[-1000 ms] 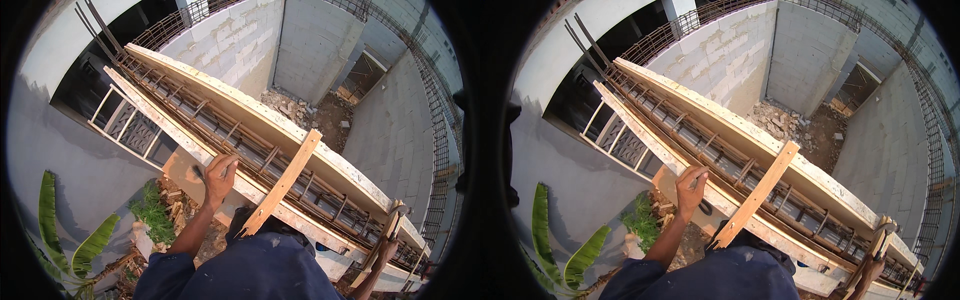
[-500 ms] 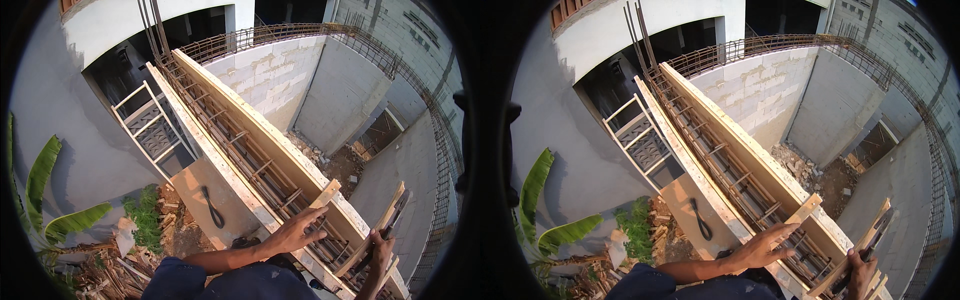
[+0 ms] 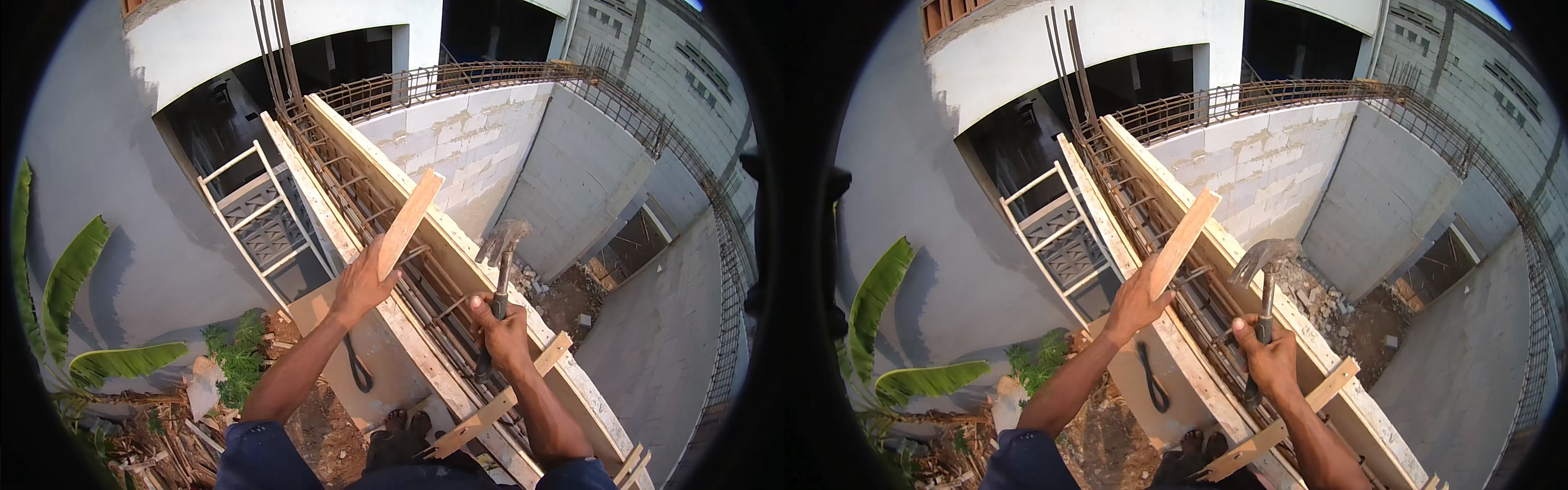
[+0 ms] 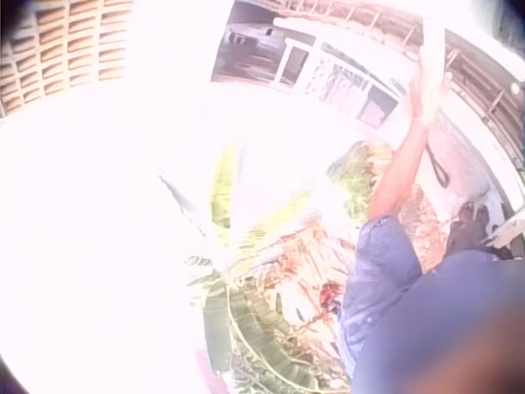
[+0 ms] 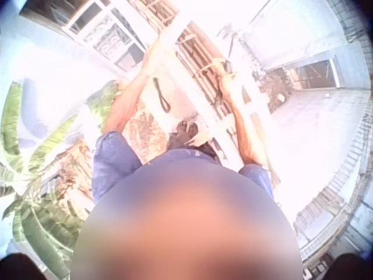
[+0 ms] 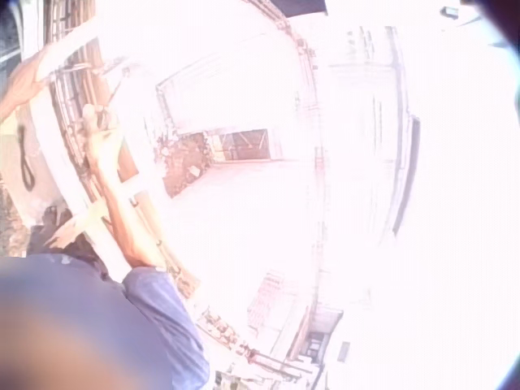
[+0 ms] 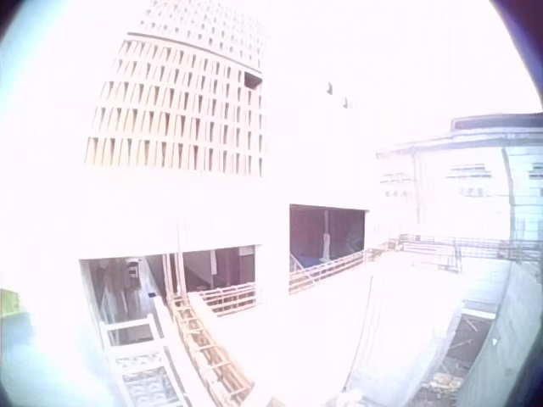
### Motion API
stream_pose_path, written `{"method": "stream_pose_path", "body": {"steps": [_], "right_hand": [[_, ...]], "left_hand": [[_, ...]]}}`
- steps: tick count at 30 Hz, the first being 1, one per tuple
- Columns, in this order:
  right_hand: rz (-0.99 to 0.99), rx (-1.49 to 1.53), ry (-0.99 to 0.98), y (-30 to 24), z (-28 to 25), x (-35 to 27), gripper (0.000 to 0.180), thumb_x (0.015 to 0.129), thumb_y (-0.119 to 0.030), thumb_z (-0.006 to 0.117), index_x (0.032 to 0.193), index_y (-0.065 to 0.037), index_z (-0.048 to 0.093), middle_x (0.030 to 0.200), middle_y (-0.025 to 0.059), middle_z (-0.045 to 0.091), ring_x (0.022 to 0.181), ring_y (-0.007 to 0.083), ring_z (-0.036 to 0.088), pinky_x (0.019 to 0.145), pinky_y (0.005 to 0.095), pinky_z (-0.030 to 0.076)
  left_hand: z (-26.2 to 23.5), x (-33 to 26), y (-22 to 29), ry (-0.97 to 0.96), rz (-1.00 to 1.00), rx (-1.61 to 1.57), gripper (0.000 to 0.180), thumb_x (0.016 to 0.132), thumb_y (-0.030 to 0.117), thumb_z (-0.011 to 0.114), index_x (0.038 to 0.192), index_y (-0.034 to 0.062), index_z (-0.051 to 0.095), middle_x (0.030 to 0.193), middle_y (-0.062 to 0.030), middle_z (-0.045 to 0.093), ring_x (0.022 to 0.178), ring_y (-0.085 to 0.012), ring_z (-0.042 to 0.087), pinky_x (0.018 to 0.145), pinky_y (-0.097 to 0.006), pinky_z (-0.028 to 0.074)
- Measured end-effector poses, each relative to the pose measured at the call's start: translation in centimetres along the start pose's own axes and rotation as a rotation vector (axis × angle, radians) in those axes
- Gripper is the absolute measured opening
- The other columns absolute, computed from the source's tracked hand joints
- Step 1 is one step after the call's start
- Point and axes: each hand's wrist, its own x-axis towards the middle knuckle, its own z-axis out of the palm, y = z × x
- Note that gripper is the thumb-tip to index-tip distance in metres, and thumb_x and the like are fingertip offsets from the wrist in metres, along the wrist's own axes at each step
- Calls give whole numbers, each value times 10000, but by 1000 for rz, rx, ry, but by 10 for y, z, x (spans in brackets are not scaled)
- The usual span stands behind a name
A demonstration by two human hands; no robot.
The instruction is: The person assembles a wooden formwork structure on a construction site. They measure and mark wooden planks, then use a hammer to drive nails into the wood to secure the frame. The person repeatedly measures, adjusts, and hammers nails to build the structure.
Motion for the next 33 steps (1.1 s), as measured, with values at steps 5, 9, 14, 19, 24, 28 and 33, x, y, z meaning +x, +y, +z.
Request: {"method": "stream_pose_path", "body": {"steps": [5, 9, 14, 19, 24, 28, 33], "right_hand": [[67, -101, 147, 11, -92, -87, 337, 863, -309, 783, 834, 10, 680, 580, 12, 566, 444, 90, 511, 402, 250, 405], [143, -231, 399, 21, -152, -168, 392, 886, -329, 754, 688, -21, 614, 484, -5, 496, 394, 94, 471, 370, 255, 349], [265, -288, 830, 56, -202, -278, 411, 913, -363, 713, 699, -32, 596, 483, 2, 494, 378, 93, 460, 349, 257, 333], [252, -239, 1203, 103, -206, -326, 393, 908, -372, 707, 710, -64, 561, 542, -1, 465, 429, 118, 436, 419, 288, 342], [363, 3, 1103, 111, -195, -322, 265, 931, -270, 696, 779, -101, 561, 504, -16, 454, 354, 84, 386, 313, 252, 270], [500, -167, 1042, 108, -182, -302, 314, 929, -254, 686, 696, -90, 553, 476, -6, 448, 358, 105, 395, 334, 275, 279], [350, -427, 816, 114, -170, -272, 328, 906, -243, 714, 664, -80, 565, 454, -8, 463, 345, 109, 397, 348, 284, 278]], "left_hand": [[-17, 107, -113, 25, 23, 499, 695, 825, 302, 752, 1431, 95, 481, 1220, -184, 553, 1103, -329, 569, 929, -489, 446], [-3, 160, -168, 48, -36, 622, 643, 842, 295, 725, 1435, 188, 503, 1283, -149, 559, 1178, -337, 515, 984, -493, 426], [18, 182, -215, -75, -252, 508, 625, 817, 288, 751, 1407, 295, 546, 1322, -150, 506, 1214, -364, 489, 996, -554, 401], [11, 178, -210, -32, -302, 442, 684, 782, 279, 781, 1418, 304, 532, 1300, -119, 541, 1263, -336, 470, 1069, -558, 332], [10, 171, -188, -66, -387, 357, 704, 763, 279, 794, 1419, 251, 543, 1327, -120, 521, 1297, -339, 432, 1118, -506, 269], [10, 168, -191, -50, -361, 323, 704, 770, 283, 795, 1425, 251, 539, 1317, -129, 519, 1289, -328, 432, 1100, -509, 277], [1, 167, -190, -11, -344, 245, 701, 789, 311, 784, 1437, 272, 522, 1240, -113, 530, 1219, -317, 446, 1027, -490, 330]]}}
